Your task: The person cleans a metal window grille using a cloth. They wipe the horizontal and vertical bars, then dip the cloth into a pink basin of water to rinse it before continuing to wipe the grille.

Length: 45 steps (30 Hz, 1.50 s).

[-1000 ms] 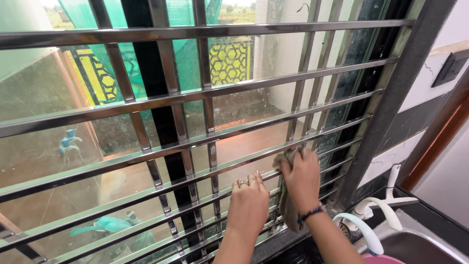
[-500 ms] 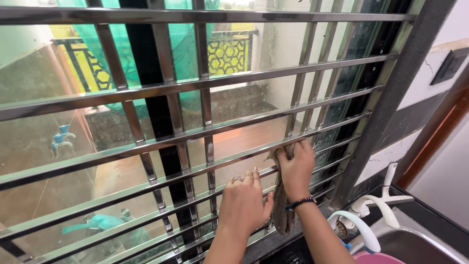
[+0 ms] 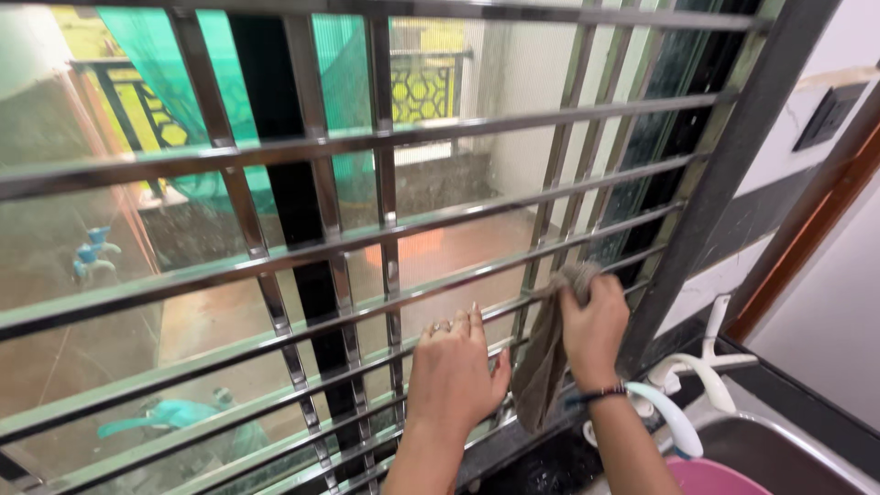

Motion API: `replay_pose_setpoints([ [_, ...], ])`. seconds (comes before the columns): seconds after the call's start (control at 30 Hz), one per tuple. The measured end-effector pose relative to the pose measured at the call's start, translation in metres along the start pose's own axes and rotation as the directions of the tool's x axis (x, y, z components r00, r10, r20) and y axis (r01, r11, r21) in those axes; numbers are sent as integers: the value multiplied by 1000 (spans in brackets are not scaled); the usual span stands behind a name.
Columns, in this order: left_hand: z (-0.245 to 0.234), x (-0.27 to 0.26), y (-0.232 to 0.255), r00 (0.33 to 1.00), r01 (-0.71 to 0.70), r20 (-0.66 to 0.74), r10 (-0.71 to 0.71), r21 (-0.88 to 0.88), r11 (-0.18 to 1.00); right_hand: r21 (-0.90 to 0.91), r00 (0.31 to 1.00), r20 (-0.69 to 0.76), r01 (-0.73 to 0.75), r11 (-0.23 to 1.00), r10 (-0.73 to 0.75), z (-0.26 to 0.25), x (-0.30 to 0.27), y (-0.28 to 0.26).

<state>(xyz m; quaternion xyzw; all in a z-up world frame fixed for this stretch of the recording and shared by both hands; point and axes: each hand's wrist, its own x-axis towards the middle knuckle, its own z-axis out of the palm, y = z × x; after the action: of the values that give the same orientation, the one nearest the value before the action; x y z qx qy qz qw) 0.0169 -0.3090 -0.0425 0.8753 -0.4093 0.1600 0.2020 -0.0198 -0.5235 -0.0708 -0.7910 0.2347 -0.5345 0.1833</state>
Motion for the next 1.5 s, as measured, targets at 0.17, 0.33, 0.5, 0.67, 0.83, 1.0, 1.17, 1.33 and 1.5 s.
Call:
replay_pose_setpoints([
  [0.17, 7, -1, -4, 985, -68, -155, 76, 62, 996, -47, 987, -133, 80, 996, -85, 46, 23, 4],
  [0.33, 15, 0, -8, 970, -95, -214, 116, 108, 990, -295, 1000, 6, 16, 955, -15, 44, 39, -6],
  [0.5, 18, 1, -9, 977, -80, -189, 95, 85, 993, -378, 968, 252, 115, 918, -18, 25, 60, 7],
  [0.67, 17, -1, -7, 978, -71, -190, 85, 81, 994, -210, 924, 4, 373, 904, -381, 25, 21, 24],
  [0.83, 18, -2, -7, 978, -70, -194, 81, 65, 995, -147, 946, -25, 317, 937, -324, 18, 14, 16],
  [1.0, 18, -1, -8, 964, -83, -242, 112, 127, 988, -414, 962, 94, 273, 869, -258, 19, 40, -5],
  [1.17, 18, -4, -5, 967, -67, -240, 88, 94, 993, -503, 934, 149, 354, 789, -324, 19, 34, -7],
  [1.33, 9, -1, -2, 977, -57, -197, 76, 101, 993, -154, 955, -18, 289, 945, -295, 7, 3, 18],
  [1.5, 19, -1, -2, 973, -47, -216, 76, 138, 989, 78, 988, -143, -47, 996, 58, 38, 8, 55],
])
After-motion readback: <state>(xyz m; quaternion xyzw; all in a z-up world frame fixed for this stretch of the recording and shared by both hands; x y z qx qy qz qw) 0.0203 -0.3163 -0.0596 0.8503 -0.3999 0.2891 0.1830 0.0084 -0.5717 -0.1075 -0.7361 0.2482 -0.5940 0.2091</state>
